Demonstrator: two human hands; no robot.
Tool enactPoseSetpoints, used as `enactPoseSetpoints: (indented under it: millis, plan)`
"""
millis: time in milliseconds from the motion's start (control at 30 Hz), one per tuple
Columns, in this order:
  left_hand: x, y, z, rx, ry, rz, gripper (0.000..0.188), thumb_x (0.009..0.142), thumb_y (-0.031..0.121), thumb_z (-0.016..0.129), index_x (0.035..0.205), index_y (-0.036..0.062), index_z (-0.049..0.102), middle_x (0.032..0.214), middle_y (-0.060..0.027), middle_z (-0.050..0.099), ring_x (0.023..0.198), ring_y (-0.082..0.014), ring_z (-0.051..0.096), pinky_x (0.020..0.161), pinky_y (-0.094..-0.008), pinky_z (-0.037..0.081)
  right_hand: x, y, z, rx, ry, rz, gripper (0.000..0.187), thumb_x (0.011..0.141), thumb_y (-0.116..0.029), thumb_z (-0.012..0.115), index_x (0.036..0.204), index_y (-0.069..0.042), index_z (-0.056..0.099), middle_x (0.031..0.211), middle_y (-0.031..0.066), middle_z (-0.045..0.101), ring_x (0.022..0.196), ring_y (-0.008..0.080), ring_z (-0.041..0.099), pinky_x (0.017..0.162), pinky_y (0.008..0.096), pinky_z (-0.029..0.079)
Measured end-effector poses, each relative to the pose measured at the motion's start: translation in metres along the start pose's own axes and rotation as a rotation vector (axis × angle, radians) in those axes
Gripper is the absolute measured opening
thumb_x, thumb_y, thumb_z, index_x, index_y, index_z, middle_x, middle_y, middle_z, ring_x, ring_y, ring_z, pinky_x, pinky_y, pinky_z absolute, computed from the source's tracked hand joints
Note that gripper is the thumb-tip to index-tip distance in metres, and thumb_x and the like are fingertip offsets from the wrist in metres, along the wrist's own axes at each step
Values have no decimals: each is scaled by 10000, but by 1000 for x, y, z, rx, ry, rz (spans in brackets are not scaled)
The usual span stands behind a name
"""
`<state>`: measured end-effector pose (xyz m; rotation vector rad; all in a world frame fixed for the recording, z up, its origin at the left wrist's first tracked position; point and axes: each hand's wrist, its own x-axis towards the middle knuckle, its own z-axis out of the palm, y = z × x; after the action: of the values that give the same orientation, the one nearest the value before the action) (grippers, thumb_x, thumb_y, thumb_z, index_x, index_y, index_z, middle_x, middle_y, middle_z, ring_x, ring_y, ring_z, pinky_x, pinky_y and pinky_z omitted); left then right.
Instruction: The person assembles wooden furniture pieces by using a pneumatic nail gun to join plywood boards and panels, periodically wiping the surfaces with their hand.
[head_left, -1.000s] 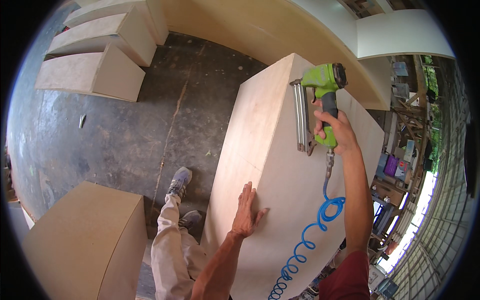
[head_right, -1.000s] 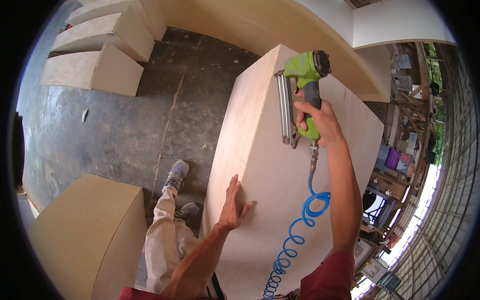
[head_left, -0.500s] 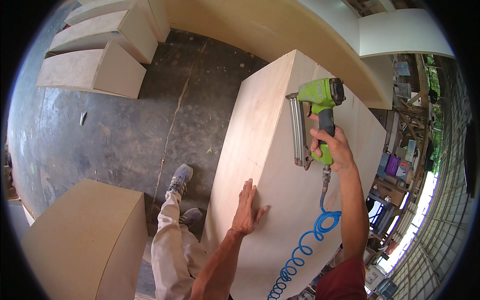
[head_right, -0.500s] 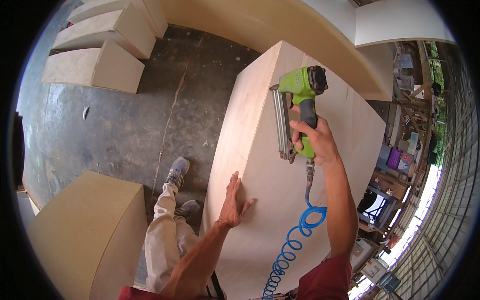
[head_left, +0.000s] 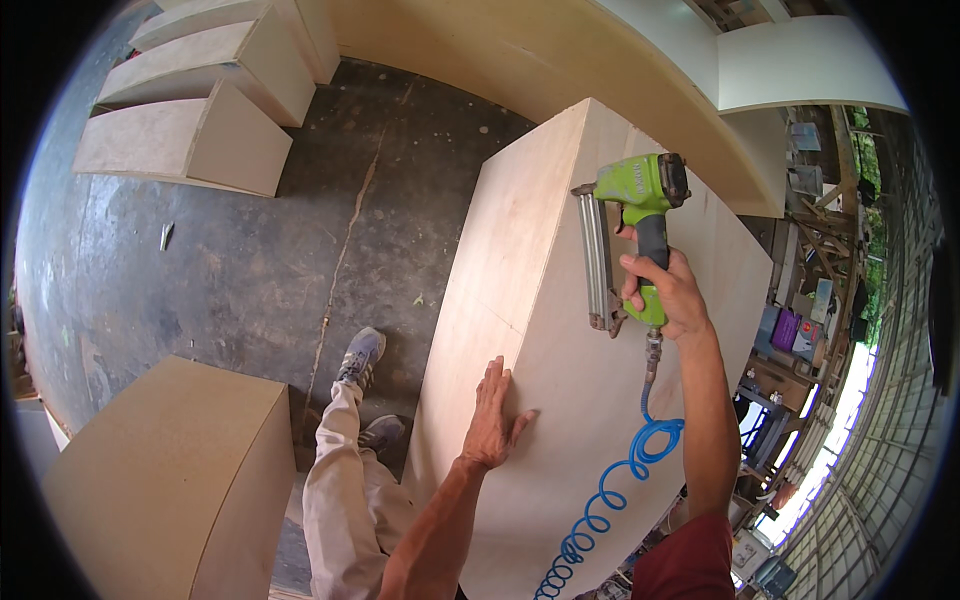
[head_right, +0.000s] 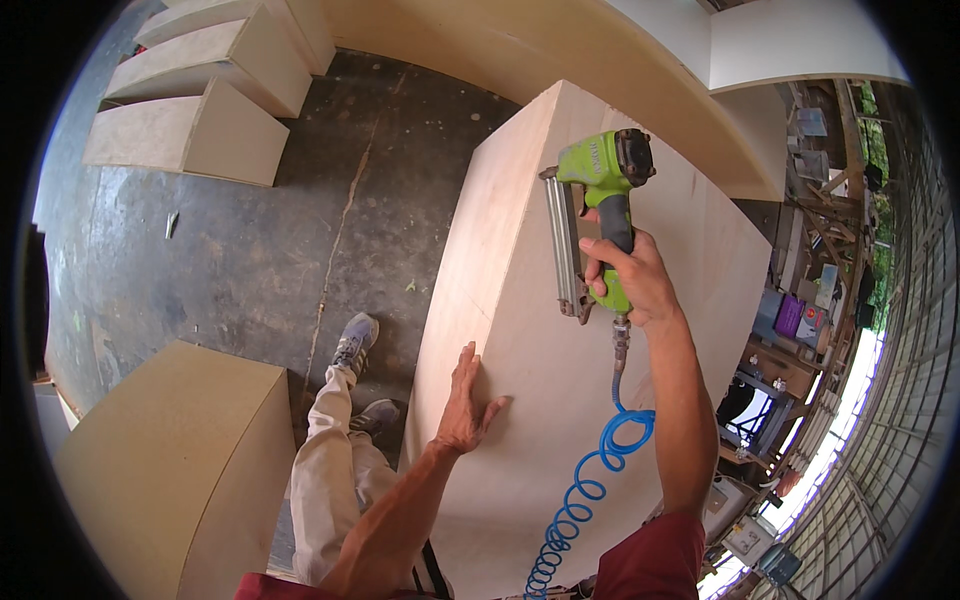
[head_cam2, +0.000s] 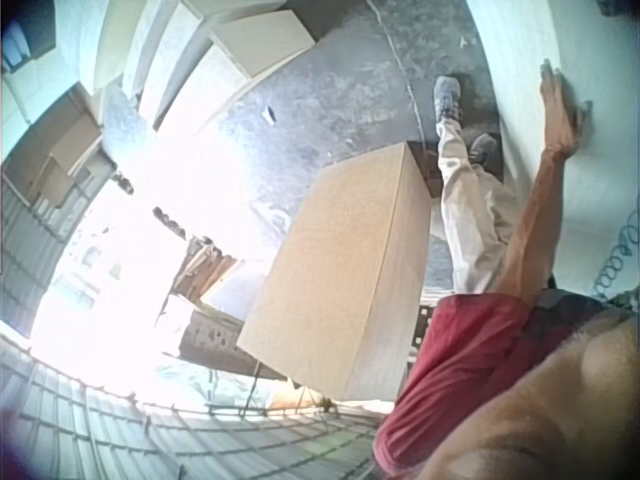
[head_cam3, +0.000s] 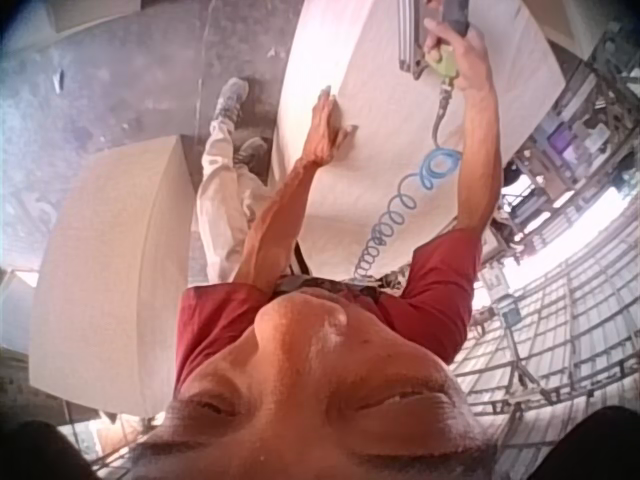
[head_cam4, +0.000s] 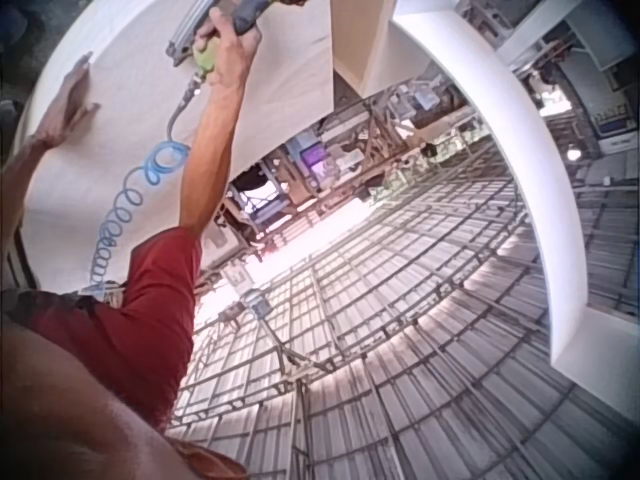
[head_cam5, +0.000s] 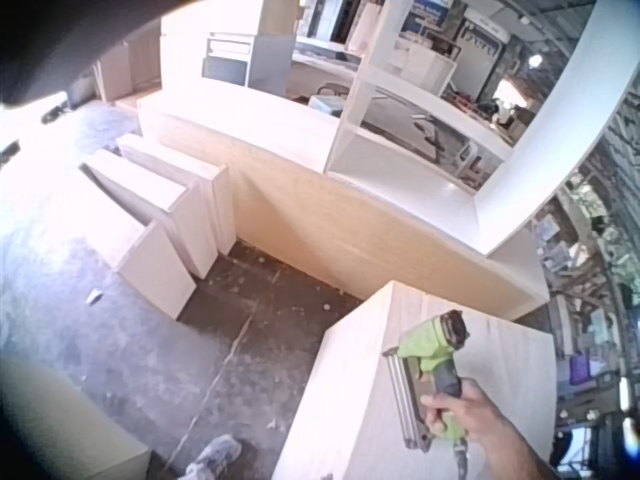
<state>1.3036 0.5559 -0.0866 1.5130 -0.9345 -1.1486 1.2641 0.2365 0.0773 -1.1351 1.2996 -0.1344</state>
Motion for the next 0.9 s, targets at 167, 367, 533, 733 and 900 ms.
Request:
enactPoseSetpoints:
  millis: [167,367,533,733,900]
  plan:
    - [1,1,1,-15,7,4,861,936,209,682,1586,74,134,1655,-228,85,1520,-444,105,1209,-575,146,0,1,-1,14,8,-4,557,890,-140,699,1374,26,477,639,59,580,485,122,516,471,273,407]
    - [2,0,1,-15,4,8,860,936,203,681,1588,84,134,1656,-227,83,1520,-448,100,1206,-582,146,-31,19,7,6,-7,56,604,898,-118,686,1426,50,444,647,64,585,488,133,517,475,275,410]
    - [2,0,1,-12,15,27,864,941,208,676,1591,86,120,1657,-226,77,1519,-455,95,1204,-586,148,-51,38,12,45,-31,88,609,896,-108,681,1428,67,440,650,62,587,495,133,522,483,279,415]
    - [0,0,2,7,14,28,871,945,219,675,1593,95,107,1658,-224,70,1519,-455,94,1203,-589,149,-55,39,13,46,-43,104,595,898,-103,678,1417,66,443,646,58,583,494,127,519,483,273,412]
    - [-1,-1,2,1,13,25,866,944,223,675,1591,95,113,1659,-222,69,1520,-453,91,1204,-590,147,-54,40,13,51,-33,101,527,897,-95,683,1359,54,477,641,59,575,489,123,513,484,271,412]
